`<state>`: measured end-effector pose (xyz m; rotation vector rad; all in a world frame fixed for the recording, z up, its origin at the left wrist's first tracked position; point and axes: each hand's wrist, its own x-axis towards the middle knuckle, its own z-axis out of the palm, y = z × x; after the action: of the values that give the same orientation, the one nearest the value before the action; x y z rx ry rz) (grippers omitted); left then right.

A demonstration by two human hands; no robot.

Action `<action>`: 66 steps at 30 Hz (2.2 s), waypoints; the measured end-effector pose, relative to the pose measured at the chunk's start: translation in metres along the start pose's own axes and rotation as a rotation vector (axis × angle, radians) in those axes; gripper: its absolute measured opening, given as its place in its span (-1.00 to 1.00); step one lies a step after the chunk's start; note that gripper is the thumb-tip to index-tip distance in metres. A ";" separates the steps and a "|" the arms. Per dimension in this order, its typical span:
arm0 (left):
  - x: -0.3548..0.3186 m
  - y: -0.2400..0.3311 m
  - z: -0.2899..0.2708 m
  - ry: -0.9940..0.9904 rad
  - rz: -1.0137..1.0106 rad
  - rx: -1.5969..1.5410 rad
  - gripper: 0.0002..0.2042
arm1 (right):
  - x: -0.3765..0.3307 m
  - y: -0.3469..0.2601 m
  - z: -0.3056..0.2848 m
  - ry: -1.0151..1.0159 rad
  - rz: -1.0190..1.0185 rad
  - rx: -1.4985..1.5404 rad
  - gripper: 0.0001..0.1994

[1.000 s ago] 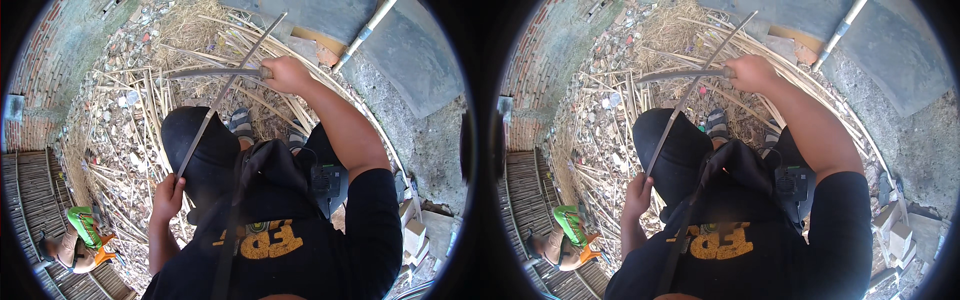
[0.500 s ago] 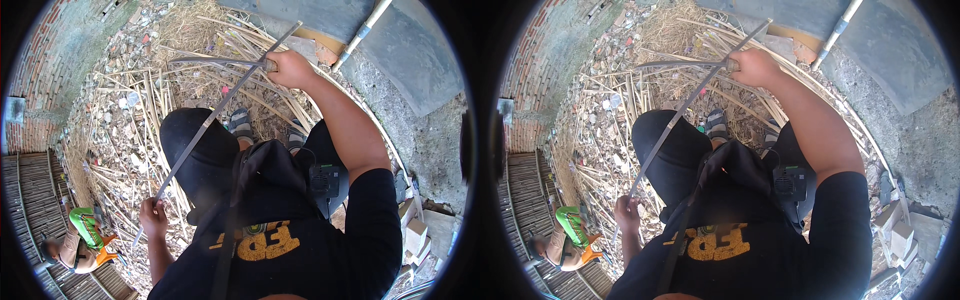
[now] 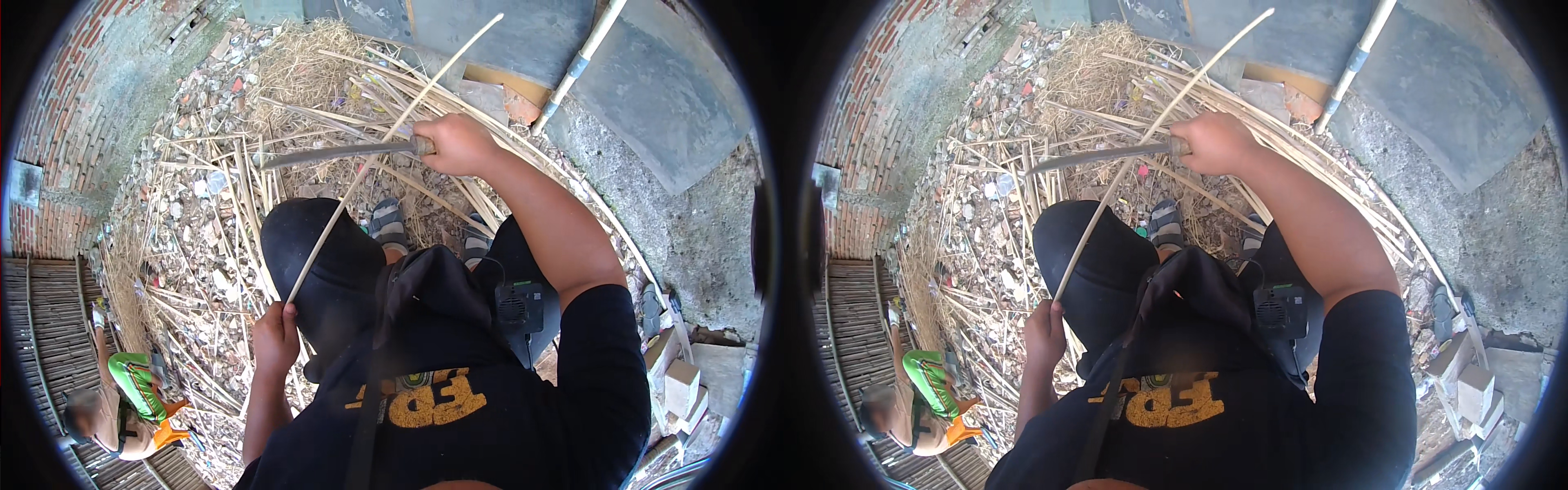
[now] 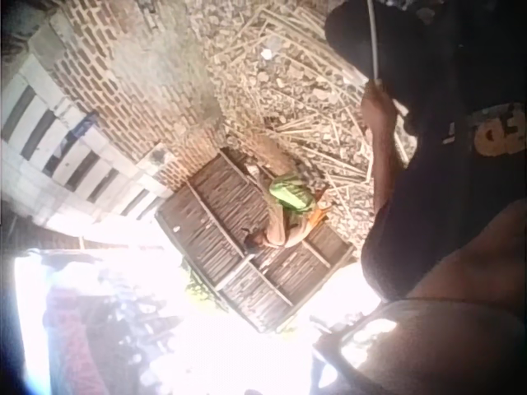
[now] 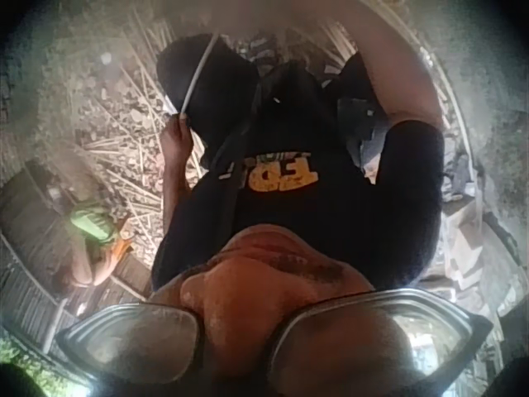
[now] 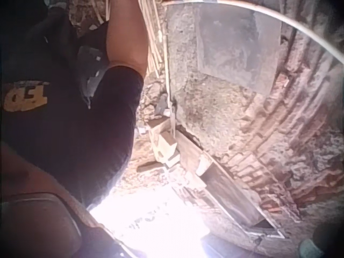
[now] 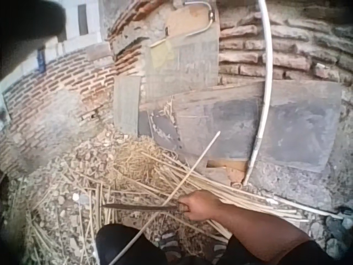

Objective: The person repeatedly shaves a thin strip of bamboo with a machete to smooth or thin it while sitting outdoors. The person holds the bamboo strip with one hand and draws the blade along its length multiple times.

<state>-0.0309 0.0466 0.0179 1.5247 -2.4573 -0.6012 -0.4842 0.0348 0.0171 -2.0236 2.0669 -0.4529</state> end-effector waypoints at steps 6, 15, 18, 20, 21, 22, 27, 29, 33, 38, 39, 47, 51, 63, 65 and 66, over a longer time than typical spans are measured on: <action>0.005 -0.005 0.007 -0.016 0.012 0.036 -0.62 | 0.004 0.004 0.005 -0.004 0.036 0.035 -0.74; 0.017 0.000 0.012 0.000 0.021 0.179 -0.61 | 0.009 0.000 0.013 -0.085 0.036 0.049 -0.68; 0.017 0.008 0.013 0.020 0.012 0.202 -0.61 | 0.011 0.005 0.023 -0.049 0.094 0.060 -0.70; 0.014 0.008 0.013 0.037 0.014 0.184 -0.61 | 0.012 -0.002 0.024 -0.055 0.066 0.022 -0.62; 0.012 0.008 0.015 0.043 0.005 0.184 -0.61 | 0.012 -0.007 0.023 -0.055 0.030 -0.001 -0.62; 0.012 0.007 0.016 0.049 -0.004 0.183 -0.62 | 0.012 -0.013 0.021 -0.055 -0.008 -0.023 -0.61; 0.018 0.009 0.018 0.050 0.028 0.118 -0.61 | 0.014 0.007 0.027 0.033 0.053 0.050 -0.75; 0.019 0.011 0.012 0.028 0.020 0.072 -0.61 | 0.014 0.010 0.026 0.055 0.035 -0.022 -0.76; 0.011 0.007 0.014 0.057 0.033 0.069 -0.61 | 0.009 -0.019 0.014 0.053 -0.107 -0.063 -0.77; 0.019 0.008 0.020 0.071 0.041 -0.008 -0.61 | 0.016 0.022 0.023 0.149 0.053 -0.030 -0.74; 0.019 0.008 0.016 0.056 0.038 -0.016 -0.60 | 0.015 0.026 0.018 0.156 0.106 -0.058 -0.75; 0.012 0.002 0.021 0.067 0.018 -0.072 -0.60 | 0.009 -0.009 0.023 0.114 -0.127 -0.012 -0.82; 0.018 0.004 0.020 0.080 0.054 -0.059 -0.60 | 0.016 0.034 0.019 0.188 0.094 0.006 -0.77; 0.022 0.004 0.011 0.015 0.067 -0.153 -0.59 | 0.016 0.027 0.022 0.161 0.106 0.037 -0.74; 0.023 0.002 0.008 0.000 0.075 -0.152 -0.60 | 0.015 0.038 0.020 0.161 0.152 0.004 -0.76; 0.022 -0.001 0.008 -0.006 0.070 -0.152 -0.60 | 0.016 0.031 0.020 0.150 0.066 0.035 -0.77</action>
<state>-0.0436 0.0285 0.0089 1.3760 -2.3960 -0.7615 -0.5062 0.0173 -0.0117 -1.9495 2.1872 -0.6419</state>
